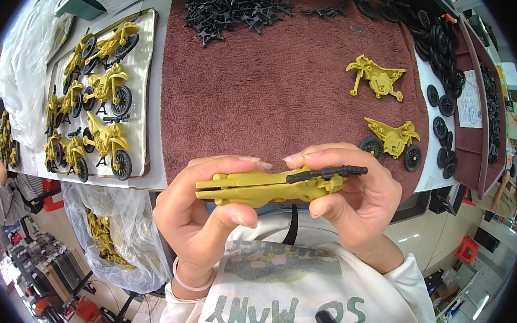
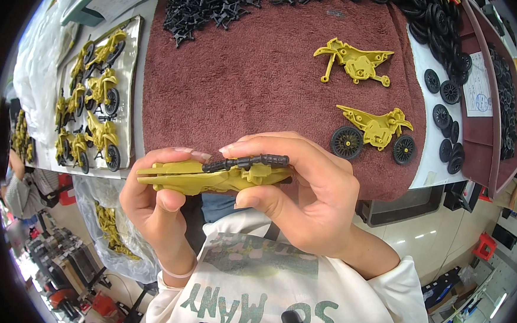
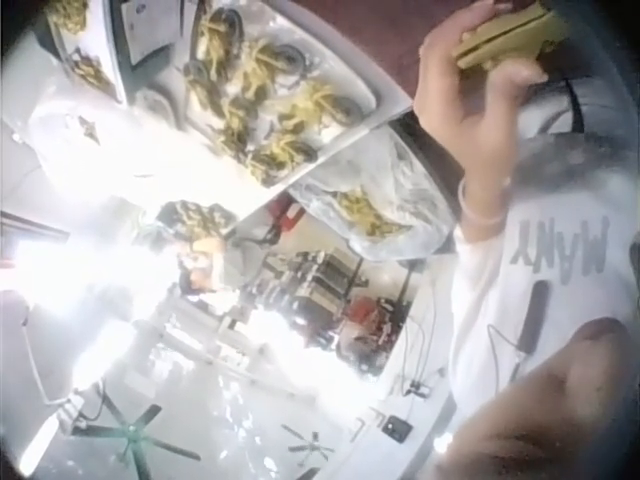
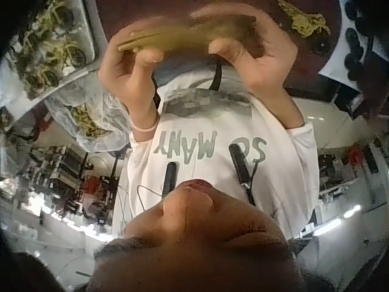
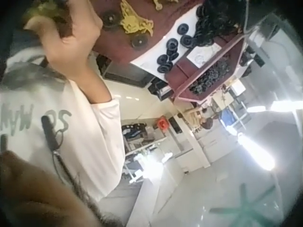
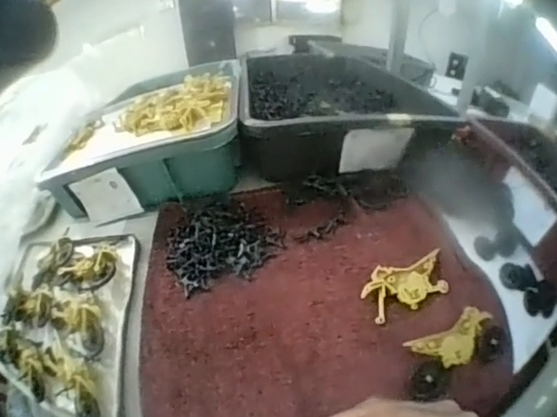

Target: The person assembles a toy motorcycle by hand, connecting yellow plastic toy motorcycle chassis, toy wheels, and toy body panels.

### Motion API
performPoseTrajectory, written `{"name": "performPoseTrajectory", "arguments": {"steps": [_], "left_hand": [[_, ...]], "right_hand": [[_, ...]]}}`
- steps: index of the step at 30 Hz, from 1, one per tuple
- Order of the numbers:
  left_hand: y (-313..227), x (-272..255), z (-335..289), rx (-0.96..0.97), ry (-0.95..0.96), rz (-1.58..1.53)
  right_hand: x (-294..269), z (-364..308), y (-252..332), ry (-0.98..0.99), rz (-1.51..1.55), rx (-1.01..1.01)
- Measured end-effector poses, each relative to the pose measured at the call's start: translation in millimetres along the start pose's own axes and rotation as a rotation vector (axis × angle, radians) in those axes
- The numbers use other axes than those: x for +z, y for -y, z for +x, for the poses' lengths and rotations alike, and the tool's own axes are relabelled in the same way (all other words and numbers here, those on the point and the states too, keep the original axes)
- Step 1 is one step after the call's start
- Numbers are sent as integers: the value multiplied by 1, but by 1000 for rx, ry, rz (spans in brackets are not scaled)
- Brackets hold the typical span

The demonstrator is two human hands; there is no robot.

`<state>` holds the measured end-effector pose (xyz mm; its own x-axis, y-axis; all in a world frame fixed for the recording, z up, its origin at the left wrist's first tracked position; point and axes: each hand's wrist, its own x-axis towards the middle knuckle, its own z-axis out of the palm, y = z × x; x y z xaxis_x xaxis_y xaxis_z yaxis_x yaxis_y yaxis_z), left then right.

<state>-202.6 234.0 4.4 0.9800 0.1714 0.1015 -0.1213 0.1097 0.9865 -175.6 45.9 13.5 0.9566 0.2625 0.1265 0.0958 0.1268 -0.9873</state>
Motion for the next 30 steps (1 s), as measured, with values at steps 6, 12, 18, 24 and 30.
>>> {"name": "performPoseTrajectory", "arguments": {"steps": [6, 12, 18, 24, 30], "left_hand": [[2, -2, 2, -19, 16, -48], [-3, 1, 10, -230, 31, 43], [10, 3, 17, -59, -61, 510], [16, -8, 24, 271, 272, 933], [16, -8, 25, 283, 286, 987]], "right_hand": [[0, 2, 5, -14, 59, 111], [-1, 13, -2, -65, 106, 244], [-7, 27, -10, -46, -36, 255], [-3, 35, -11, -76, -189, 265], [-4, 36, -16, -90, -657, 78]]}}
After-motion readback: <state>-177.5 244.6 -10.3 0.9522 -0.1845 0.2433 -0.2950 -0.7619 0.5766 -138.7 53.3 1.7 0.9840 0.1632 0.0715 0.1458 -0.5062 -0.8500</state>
